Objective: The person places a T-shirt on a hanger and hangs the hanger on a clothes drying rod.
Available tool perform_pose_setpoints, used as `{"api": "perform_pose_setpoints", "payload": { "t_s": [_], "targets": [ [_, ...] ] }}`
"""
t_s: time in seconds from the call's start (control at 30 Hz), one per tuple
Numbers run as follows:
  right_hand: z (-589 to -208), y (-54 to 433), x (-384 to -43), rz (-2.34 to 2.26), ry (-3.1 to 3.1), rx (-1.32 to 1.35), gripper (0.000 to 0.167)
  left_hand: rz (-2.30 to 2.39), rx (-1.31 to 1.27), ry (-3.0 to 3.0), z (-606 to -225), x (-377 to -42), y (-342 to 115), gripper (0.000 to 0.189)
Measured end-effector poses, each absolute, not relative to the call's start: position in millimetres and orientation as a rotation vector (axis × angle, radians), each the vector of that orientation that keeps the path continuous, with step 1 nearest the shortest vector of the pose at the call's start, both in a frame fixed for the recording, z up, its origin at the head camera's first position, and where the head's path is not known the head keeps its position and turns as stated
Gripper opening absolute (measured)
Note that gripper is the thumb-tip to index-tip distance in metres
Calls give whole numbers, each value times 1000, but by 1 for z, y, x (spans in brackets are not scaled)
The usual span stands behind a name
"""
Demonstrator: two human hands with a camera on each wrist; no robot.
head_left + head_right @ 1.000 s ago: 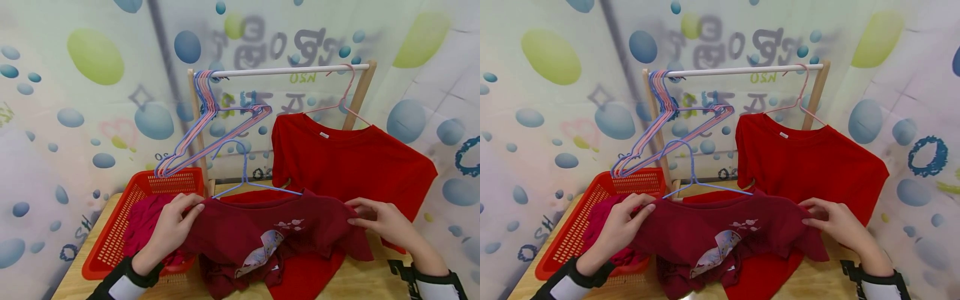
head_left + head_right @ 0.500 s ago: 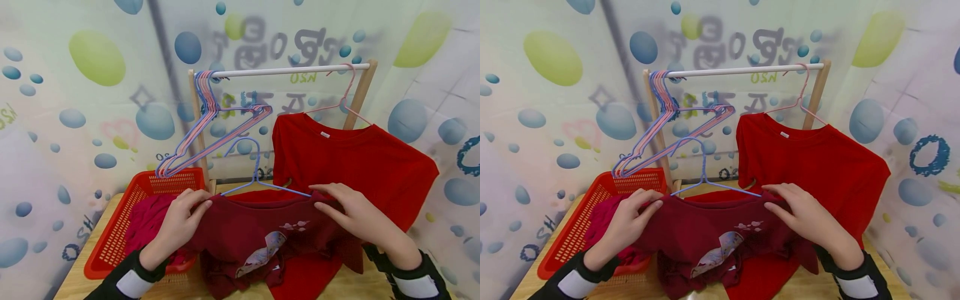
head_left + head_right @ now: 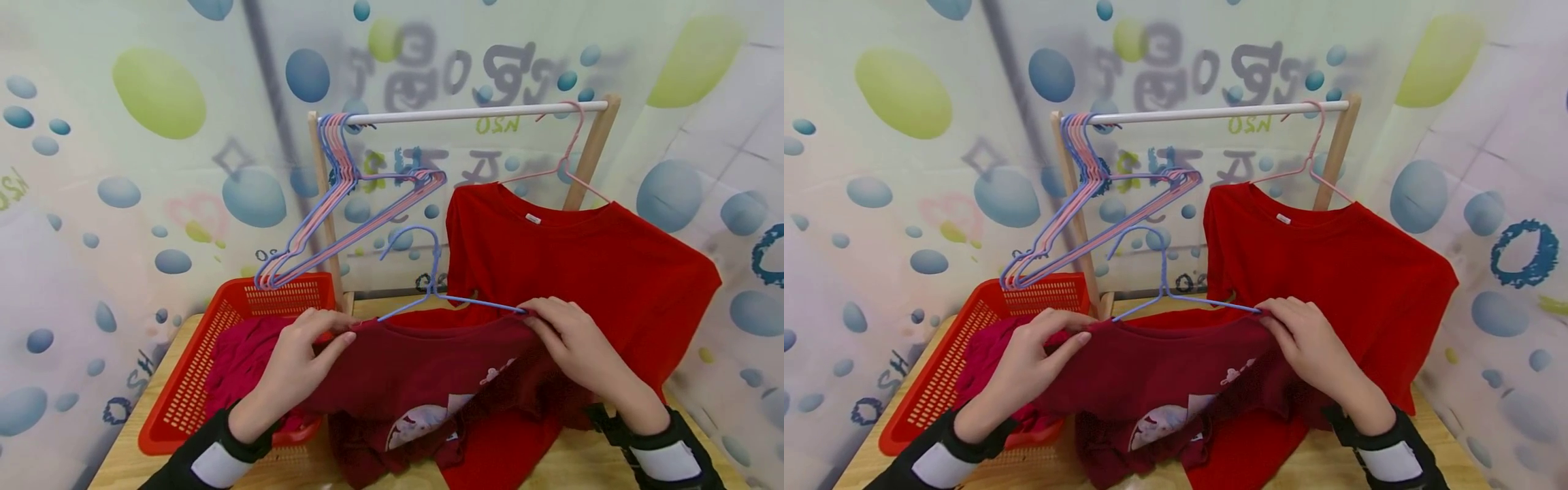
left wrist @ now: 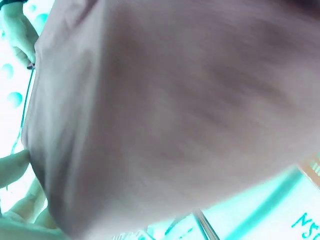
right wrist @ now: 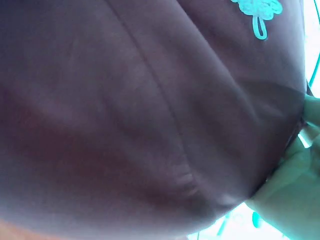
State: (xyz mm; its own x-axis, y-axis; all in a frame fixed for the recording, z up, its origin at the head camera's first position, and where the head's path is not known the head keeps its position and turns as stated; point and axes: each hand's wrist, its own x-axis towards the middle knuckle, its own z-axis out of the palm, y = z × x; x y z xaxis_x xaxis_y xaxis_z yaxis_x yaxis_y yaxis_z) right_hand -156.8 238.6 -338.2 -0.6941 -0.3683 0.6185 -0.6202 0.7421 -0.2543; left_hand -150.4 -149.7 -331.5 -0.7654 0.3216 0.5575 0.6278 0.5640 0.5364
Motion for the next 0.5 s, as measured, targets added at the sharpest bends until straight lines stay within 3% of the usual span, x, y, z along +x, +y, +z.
{"api": "perform_pose_setpoints", "payload": {
  "t_s": [0.3,0.5],
  "targets": [
    [-339,262,-154,657,-2366,669,24,-1022,-687,-2621,-334,-144,-168,41],
    [-340,277,-154,679,-2349,634,29,-1028,-639,-2635,-332,-140,-177,41]
  ]
}}
